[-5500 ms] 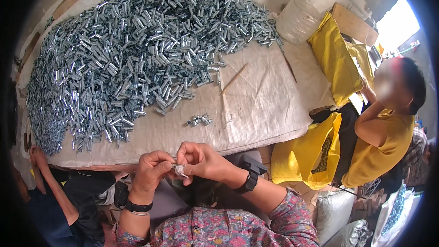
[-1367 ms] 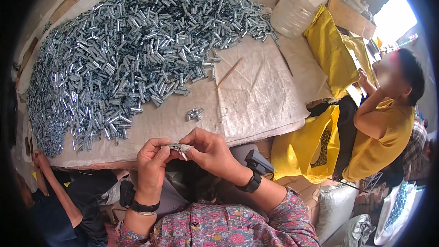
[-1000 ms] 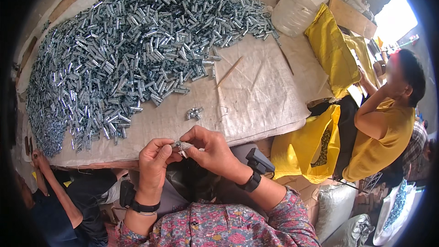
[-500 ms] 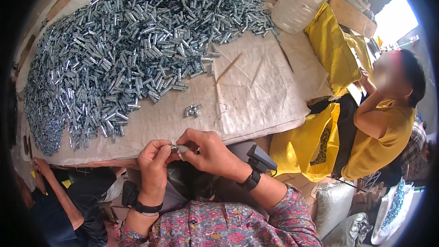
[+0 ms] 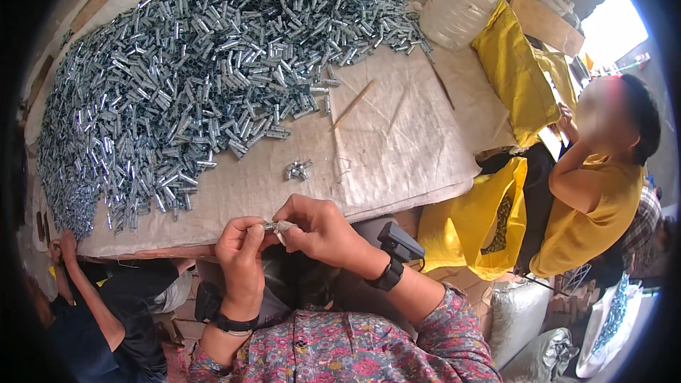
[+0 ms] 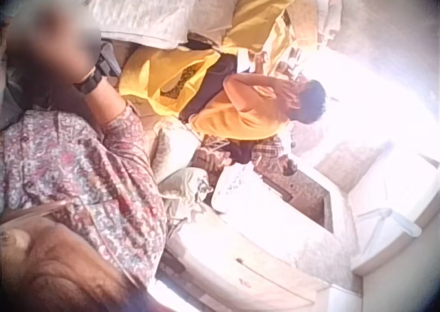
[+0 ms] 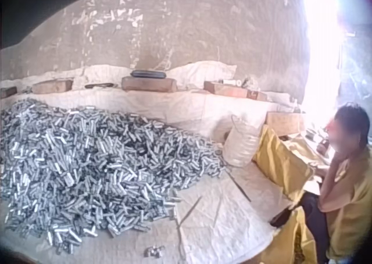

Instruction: Assembling and sorting metal hardware components in a workshop environment.

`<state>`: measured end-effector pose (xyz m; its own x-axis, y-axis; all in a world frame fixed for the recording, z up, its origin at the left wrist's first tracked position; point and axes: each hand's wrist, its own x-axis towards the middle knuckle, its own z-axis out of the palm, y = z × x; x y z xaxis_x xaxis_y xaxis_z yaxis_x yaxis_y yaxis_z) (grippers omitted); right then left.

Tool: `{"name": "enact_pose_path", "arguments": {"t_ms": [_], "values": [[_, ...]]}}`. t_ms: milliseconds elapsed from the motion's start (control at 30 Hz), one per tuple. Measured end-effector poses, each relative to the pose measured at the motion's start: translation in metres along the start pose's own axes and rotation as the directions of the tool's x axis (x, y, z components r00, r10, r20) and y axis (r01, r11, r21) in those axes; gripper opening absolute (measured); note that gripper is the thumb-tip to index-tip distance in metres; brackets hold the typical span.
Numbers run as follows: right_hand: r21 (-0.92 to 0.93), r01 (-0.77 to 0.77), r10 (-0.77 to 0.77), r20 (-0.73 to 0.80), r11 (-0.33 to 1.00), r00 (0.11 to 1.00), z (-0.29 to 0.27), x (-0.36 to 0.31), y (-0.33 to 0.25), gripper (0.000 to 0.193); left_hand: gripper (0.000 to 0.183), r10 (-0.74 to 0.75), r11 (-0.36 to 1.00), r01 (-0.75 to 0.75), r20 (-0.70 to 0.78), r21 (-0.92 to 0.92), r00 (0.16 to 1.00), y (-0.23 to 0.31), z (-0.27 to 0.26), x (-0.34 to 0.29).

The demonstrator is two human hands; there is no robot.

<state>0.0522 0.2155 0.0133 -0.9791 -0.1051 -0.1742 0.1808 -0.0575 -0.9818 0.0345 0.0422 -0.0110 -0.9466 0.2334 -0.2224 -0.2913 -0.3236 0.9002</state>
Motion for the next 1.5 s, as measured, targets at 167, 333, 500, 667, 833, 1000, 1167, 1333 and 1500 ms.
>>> {"name": "enact_pose_path", "arguments": {"t_ms": [167,333,500,667,833,1000,1167,1333,1500], "values": [[-0.284,0.173,-0.18,0.001,0.943,0.984,0.0,-0.001,-0.002,0.019,0.013,-0.01,1.0,0.01,0.026,-0.012,1.0,-0.003,-0.006,0.003],[-0.209,0.093,-0.086,0.04,0.973,0.995,-0.001,0.002,-0.008,0.02,0.011,-0.082,0.994,0.083,0.018,-0.074,0.996,0.0,-0.006,0.003],[-0.198,0.152,-0.149,0.03,0.968,0.988,0.002,0.004,-0.004,0.015,0.012,-0.13,0.99,0.134,0.075,-0.039,0.989,0.007,-0.011,0.008],[0.296,-0.131,0.081,0.177,0.946,0.981,-0.001,0.009,0.005,0.014,0.014,-0.198,0.966,0.225,0.199,-0.126,0.96,0.009,-0.019,0.009],[0.446,-0.202,0.043,0.341,0.872,0.939,-0.006,0.015,0.015,0.018,0.016,-0.279,0.922,0.339,0.289,-0.186,0.916,0.012,-0.021,0.012],[0.311,-0.185,0.049,0.398,0.932,0.916,-0.012,0.019,0.006,0.014,0.018,-0.367,0.877,0.459,0.414,-0.145,0.833,0.014,-0.029,0.021],[-0.675,0.222,-0.279,0.025,0.703,0.96,-0.044,0.04,0.001,0.017,0.016,-0.31,0.881,0.148,0.31,0.45,0.899,0.024,-0.029,0.029],[-0.942,0.102,-0.257,0.018,0.319,0.966,-0.045,0.052,0.016,0.014,0.014,-0.174,0.524,-0.385,0.538,0.76,0.825,0.048,-0.016,0.042],[-0.945,0.093,-0.249,0.013,0.314,0.968,-0.043,0.055,0.021,0.014,0.017,0.232,0.197,-0.496,0.451,0.846,0.862,0.042,-0.013,0.095]]}}
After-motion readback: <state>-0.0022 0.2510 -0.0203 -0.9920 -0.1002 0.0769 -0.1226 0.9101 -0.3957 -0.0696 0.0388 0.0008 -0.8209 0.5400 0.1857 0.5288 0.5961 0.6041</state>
